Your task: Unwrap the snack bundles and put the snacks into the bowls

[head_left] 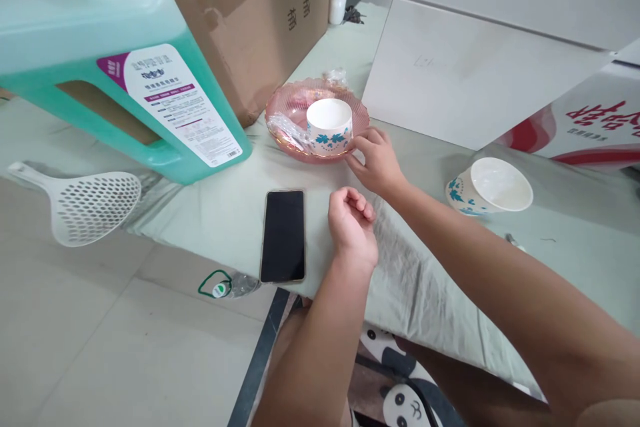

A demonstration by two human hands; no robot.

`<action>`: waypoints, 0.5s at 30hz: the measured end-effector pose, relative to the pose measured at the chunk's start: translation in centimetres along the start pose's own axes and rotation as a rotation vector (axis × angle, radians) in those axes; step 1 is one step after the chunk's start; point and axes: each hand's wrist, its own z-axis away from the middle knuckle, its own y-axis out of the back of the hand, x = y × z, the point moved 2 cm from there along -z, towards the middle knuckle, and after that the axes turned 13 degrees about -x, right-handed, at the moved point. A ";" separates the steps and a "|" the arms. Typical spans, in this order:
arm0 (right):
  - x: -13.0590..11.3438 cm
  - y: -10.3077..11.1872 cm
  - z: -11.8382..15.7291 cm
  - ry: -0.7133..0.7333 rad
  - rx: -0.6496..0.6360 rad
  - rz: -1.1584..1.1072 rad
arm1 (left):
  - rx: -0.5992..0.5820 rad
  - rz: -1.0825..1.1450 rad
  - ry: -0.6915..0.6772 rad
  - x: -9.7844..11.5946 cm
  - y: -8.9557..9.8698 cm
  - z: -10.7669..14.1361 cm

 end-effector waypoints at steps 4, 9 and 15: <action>-1.2 -0.1 1.0 0.001 -0.033 -0.023 | -0.007 -0.007 -0.011 -0.3 -0.1 0.0; -2.2 1.2 2.3 0.079 -0.092 -0.034 | 0.045 0.014 -0.026 -0.2 -0.2 0.1; -1.9 4.7 -1.7 0.039 -0.050 -0.016 | 0.055 0.046 -0.031 -0.1 -0.1 0.2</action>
